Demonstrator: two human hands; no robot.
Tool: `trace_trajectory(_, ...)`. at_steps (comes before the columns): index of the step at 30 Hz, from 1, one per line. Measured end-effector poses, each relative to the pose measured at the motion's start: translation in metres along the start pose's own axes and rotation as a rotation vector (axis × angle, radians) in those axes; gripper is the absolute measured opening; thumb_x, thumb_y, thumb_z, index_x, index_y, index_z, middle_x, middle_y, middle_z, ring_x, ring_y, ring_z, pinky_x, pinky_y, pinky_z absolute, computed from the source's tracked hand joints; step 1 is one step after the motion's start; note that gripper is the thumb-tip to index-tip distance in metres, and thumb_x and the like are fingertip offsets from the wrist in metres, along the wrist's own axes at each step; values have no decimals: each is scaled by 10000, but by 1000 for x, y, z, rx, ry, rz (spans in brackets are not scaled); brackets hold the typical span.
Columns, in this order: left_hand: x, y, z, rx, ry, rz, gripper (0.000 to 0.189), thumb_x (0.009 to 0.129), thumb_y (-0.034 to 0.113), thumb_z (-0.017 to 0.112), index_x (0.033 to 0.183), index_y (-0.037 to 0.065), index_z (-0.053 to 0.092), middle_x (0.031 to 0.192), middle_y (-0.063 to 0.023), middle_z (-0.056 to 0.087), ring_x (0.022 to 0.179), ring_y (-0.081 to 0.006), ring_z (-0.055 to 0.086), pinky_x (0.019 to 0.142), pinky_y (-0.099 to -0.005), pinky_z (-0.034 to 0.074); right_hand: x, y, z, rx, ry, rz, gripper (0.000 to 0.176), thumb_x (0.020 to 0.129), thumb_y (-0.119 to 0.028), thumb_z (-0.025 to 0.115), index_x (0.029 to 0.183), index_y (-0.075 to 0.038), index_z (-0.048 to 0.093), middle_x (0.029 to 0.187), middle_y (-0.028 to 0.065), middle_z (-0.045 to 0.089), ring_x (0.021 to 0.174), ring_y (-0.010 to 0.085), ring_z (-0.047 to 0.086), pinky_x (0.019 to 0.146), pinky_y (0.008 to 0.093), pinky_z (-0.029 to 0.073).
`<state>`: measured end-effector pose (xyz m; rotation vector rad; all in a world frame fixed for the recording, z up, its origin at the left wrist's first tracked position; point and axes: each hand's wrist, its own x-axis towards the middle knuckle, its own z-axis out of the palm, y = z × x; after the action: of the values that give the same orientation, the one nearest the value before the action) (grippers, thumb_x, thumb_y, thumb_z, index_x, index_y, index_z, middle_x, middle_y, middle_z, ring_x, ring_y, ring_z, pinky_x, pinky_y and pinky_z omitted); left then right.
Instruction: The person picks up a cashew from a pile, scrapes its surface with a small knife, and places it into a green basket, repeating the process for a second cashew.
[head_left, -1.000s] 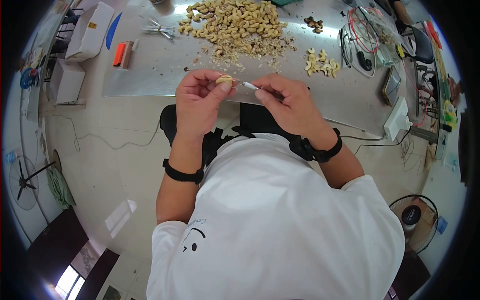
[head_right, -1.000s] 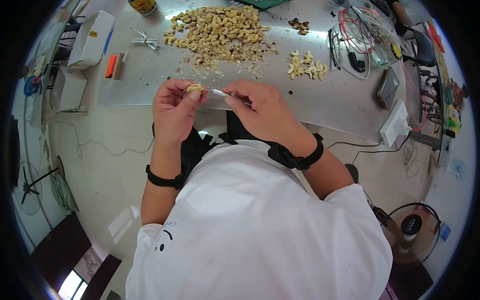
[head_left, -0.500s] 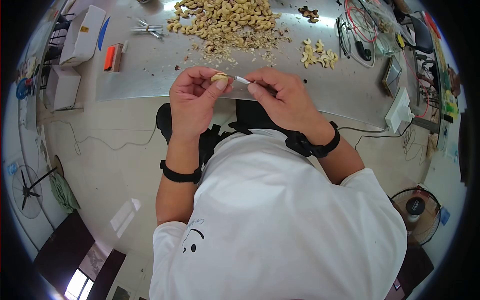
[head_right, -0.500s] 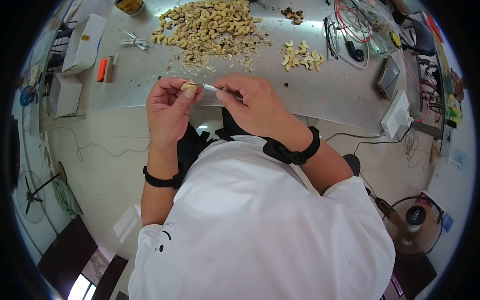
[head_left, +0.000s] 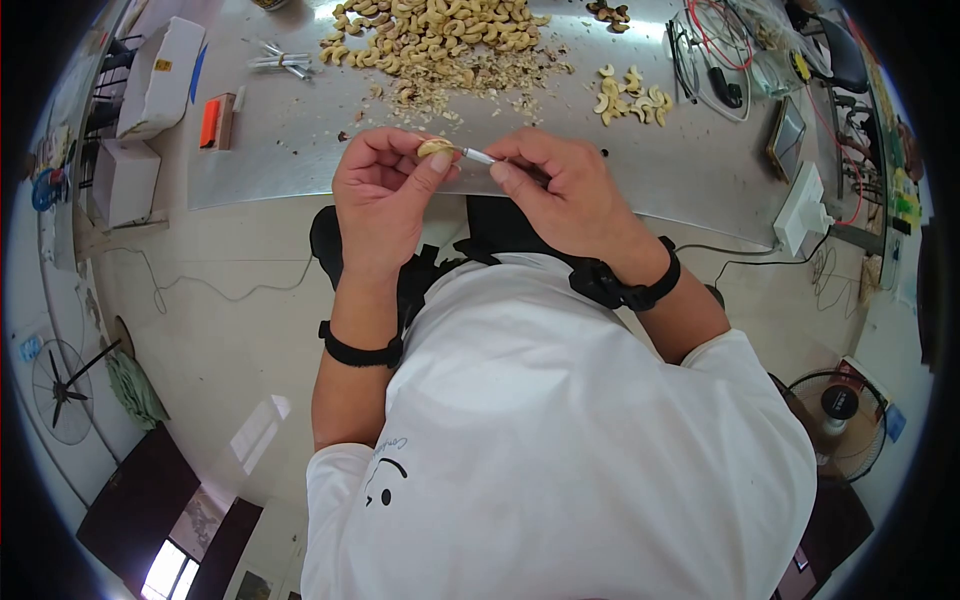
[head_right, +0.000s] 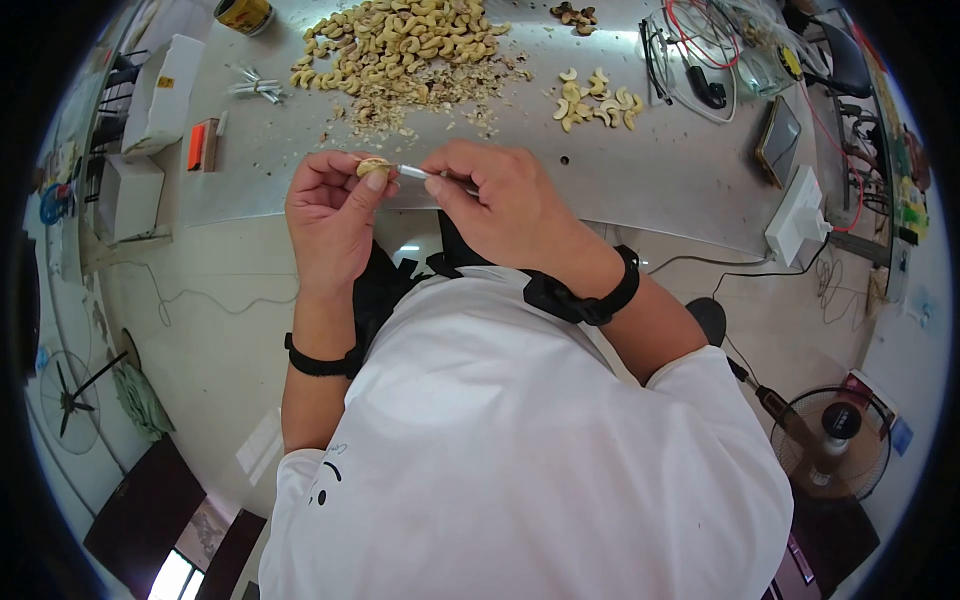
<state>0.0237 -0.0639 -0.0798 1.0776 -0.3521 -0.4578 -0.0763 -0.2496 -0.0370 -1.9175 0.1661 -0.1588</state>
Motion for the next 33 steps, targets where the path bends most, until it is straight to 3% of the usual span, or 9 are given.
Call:
trace_trajectory(3,0,-1,1,30,5,3,204,936,-93,691,1076,14,588,1076,-139,711,957,-211,729,829,-331,622,0,2,0,-4,2,13,91,930,-68,678,985,0,700,758,139,674,651,255,658,615,354,516)
trace_trajectory(12,-1,3,4,49,-13,-54,194,947,-77,688,1080,13,580,1077,-130,710,969,-224,739,826,-319,621,-2,18,9,-53,272,-151,119,926,-57,690,1028,-3,721,845,149,706,679,265,681,626,359,538)
trace_trajectory(18,0,3,7,34,33,-64,199,942,-76,694,1079,19,584,1079,-126,710,962,-209,735,825,-319,631,-5,15,2,32,112,-126,95,920,-51,701,999,-1,719,807,129,690,655,252,660,606,340,520)
trace_trajectory(30,1,8,15,205,69,-9,239,890,-66,764,1046,9,599,991,-95,727,849,-109,696,751,-223,583,-6,7,2,10,103,-75,92,919,-55,692,991,-3,718,785,133,686,647,251,657,606,346,511)
trace_trajectory(33,0,7,11,229,36,-10,237,899,-86,744,1047,21,594,1061,-120,719,890,-160,728,798,-287,625,-7,10,4,34,123,-62,92,919,-54,690,991,-4,718,787,136,690,650,254,663,608,348,513)
